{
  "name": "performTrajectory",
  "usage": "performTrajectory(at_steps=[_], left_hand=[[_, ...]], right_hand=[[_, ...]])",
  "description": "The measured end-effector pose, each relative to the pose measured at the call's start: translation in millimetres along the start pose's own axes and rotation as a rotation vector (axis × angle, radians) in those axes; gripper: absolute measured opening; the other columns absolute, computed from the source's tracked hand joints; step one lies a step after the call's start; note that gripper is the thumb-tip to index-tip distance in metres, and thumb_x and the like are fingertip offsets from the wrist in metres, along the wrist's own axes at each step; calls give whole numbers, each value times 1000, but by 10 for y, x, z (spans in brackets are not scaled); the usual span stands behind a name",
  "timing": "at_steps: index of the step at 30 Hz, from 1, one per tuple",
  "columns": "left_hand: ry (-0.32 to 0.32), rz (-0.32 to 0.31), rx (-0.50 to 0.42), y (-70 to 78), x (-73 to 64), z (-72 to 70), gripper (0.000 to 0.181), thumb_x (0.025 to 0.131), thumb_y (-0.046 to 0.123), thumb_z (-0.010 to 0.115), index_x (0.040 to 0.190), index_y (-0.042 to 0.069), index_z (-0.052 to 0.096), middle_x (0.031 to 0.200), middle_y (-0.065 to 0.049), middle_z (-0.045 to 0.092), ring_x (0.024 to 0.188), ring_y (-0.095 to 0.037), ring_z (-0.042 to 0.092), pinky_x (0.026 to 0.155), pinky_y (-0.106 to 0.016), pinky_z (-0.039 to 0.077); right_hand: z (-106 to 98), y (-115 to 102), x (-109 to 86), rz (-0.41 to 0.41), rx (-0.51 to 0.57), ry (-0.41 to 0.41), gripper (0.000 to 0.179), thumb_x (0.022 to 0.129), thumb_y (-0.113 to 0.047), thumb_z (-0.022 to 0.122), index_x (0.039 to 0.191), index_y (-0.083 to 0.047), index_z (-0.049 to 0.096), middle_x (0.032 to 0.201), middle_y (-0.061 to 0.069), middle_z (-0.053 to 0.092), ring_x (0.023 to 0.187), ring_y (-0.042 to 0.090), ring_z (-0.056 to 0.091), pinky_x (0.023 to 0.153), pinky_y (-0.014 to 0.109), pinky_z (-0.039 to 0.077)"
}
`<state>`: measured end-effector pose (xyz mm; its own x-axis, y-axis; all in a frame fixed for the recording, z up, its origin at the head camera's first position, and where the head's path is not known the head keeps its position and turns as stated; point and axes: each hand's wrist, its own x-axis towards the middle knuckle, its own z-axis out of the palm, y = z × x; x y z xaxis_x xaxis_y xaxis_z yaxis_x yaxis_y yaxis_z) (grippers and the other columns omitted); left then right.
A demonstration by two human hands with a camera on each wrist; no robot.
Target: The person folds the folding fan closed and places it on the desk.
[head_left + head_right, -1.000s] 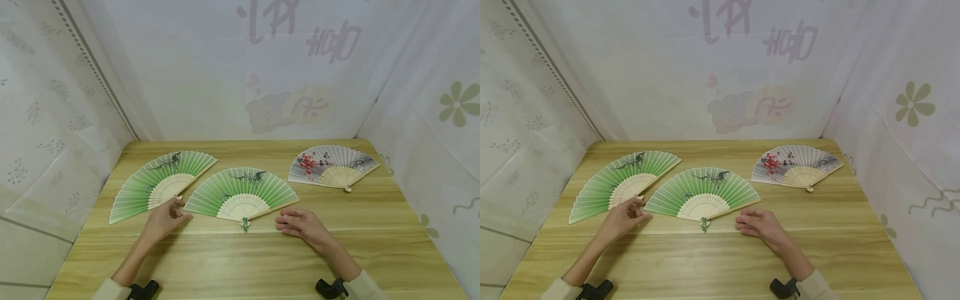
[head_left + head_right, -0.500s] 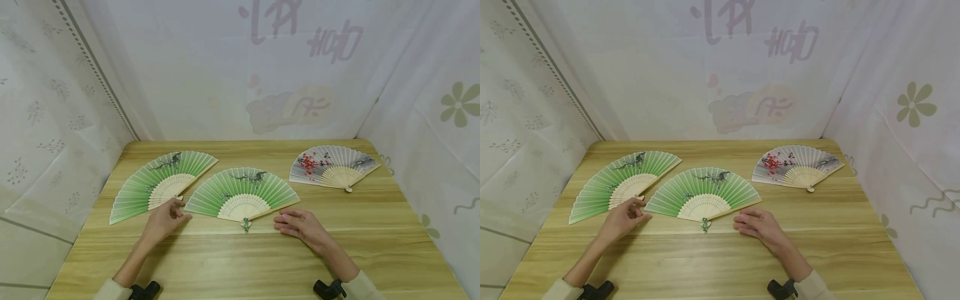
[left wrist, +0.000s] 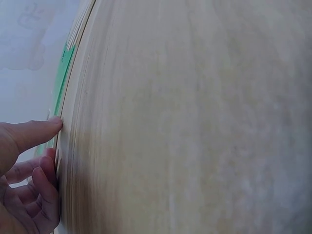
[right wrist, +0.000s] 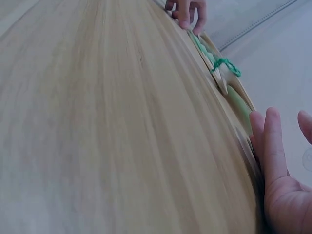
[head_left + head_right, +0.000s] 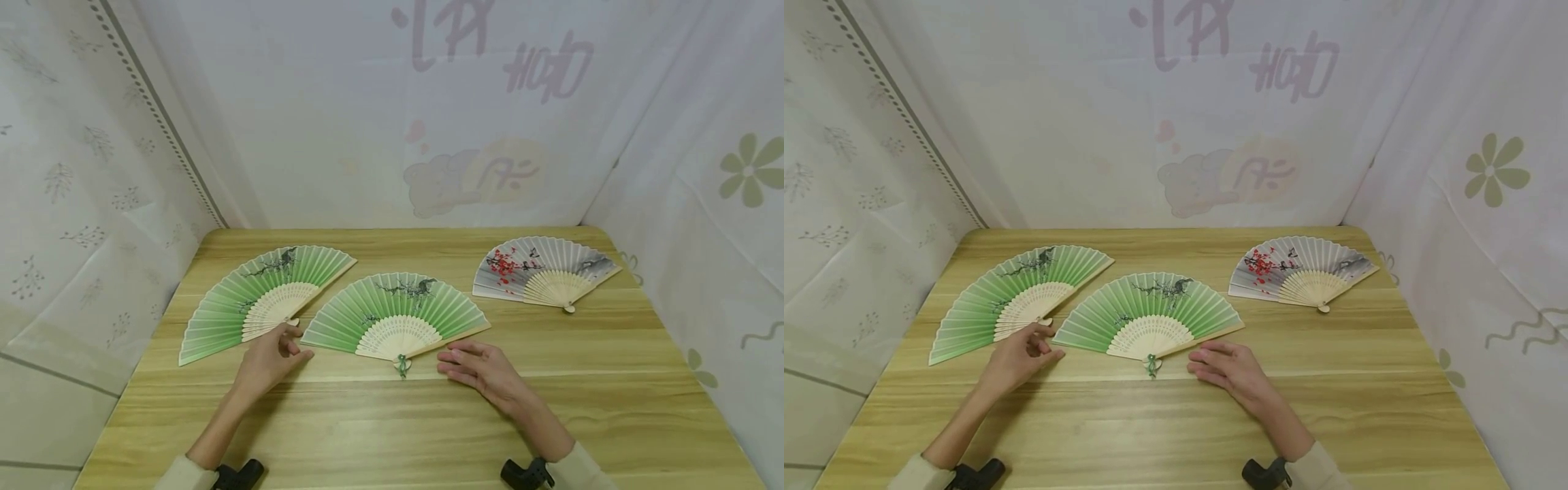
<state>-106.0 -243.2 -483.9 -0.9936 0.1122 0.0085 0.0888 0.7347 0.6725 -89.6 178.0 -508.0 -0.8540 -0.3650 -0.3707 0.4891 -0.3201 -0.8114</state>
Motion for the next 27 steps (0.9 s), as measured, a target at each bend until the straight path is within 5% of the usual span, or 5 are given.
performTrajectory(at_steps=[13,27], left_hand=[[-13,-51,-17,58,9,-4,42,87,22,84,117,-1,65,82,0,66,78,-18,62,70,-40,49],[-12,-93,-9,71,33,24,41,87,23,84,115,0,65,82,0,66,74,-18,61,66,-37,48]], right_hand=[[190,98,46,-12,134,37,40,104,-3,58,133,17,39,127,32,60,113,35,65,98,38,51],[312,126,116,-21,164,96,40,102,5,57,133,21,38,120,31,63,108,33,68,97,35,51]])
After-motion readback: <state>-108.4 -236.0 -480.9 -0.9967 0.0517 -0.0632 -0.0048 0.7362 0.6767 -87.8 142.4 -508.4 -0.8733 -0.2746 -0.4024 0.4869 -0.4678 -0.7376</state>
